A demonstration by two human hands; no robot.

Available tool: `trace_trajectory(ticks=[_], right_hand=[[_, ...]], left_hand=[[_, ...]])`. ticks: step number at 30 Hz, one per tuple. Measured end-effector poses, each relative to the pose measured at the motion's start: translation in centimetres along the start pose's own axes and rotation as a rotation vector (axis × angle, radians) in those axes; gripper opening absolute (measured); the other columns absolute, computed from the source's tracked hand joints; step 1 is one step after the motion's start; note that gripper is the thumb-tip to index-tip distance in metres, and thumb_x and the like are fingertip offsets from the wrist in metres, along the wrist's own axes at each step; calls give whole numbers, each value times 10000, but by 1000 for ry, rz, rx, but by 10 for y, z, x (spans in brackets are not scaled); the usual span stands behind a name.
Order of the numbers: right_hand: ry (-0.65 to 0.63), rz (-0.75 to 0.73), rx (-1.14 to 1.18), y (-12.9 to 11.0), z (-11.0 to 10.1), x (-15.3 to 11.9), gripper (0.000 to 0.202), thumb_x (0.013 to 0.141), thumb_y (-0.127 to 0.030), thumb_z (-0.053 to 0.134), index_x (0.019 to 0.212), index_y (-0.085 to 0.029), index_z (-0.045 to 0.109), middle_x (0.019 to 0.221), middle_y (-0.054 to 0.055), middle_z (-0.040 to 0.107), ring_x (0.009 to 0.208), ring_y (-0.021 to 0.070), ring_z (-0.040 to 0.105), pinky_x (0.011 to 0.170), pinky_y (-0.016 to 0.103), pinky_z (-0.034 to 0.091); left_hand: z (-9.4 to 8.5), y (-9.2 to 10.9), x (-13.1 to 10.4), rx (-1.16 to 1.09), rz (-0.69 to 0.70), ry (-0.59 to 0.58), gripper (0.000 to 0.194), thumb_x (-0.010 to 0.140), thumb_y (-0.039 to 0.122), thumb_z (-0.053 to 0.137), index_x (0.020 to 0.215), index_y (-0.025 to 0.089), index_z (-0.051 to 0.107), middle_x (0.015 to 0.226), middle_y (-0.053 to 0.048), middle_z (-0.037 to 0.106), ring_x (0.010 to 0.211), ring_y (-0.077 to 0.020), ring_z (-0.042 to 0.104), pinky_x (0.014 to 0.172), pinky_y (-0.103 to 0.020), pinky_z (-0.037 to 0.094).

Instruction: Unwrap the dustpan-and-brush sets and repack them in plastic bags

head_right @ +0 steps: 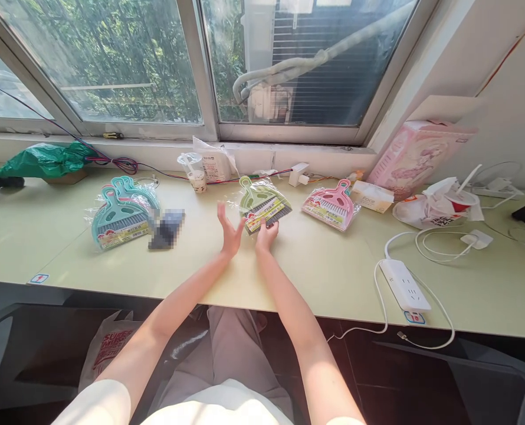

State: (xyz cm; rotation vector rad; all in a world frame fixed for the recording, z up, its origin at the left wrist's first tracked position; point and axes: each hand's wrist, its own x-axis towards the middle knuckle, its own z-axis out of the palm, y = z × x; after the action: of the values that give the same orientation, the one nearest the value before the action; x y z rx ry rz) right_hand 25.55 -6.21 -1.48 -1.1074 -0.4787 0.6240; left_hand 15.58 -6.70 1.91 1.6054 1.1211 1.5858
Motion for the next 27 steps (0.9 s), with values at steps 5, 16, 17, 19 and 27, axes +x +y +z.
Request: trace_trajectory(ticks=[5,16,17,19,27], right_hand=[[-72,82,49,3,4,0,390,720,-369,638,1046,-181,535,1126,122,663,985,201,649,867,352,526],[-39,111,122,-5,0,3,433,749,-329,639,1140,-178,530,1082,115,682,900,193,686,824,346,557],[-50,112,107,-4,1,2,433,754,-334,636,1143,-181,525,1087,115,680,907,191,685,822,343,559],[-74,121,67,-1,3,-1,416,761,-335,631,1134,-186,521,1098,114,677,925,187,682,822,336,561],[-378,303,24,-7,2,7,241,793,-337,650,970,-194,571,1025,74,705,926,187,694,810,330,586]], left_hand=[[0,-11,9,-654,-655,-204,668,831,413,674,1400,180,412,1424,-167,484,1263,-275,530,1046,-418,446],[15,-20,-4,-681,-754,-470,415,877,406,594,1209,157,601,1198,-127,655,997,-225,651,837,-358,547],[13,-21,-1,-646,-726,-414,435,852,416,621,1206,165,593,1204,-121,652,995,-222,651,819,-348,552],[8,-22,4,-565,-663,-354,472,778,356,704,1191,169,574,1183,-112,660,968,-211,655,788,-326,555],[-11,-26,17,-470,-700,-271,320,689,152,706,993,114,613,980,-107,696,788,-196,662,738,-376,574]])
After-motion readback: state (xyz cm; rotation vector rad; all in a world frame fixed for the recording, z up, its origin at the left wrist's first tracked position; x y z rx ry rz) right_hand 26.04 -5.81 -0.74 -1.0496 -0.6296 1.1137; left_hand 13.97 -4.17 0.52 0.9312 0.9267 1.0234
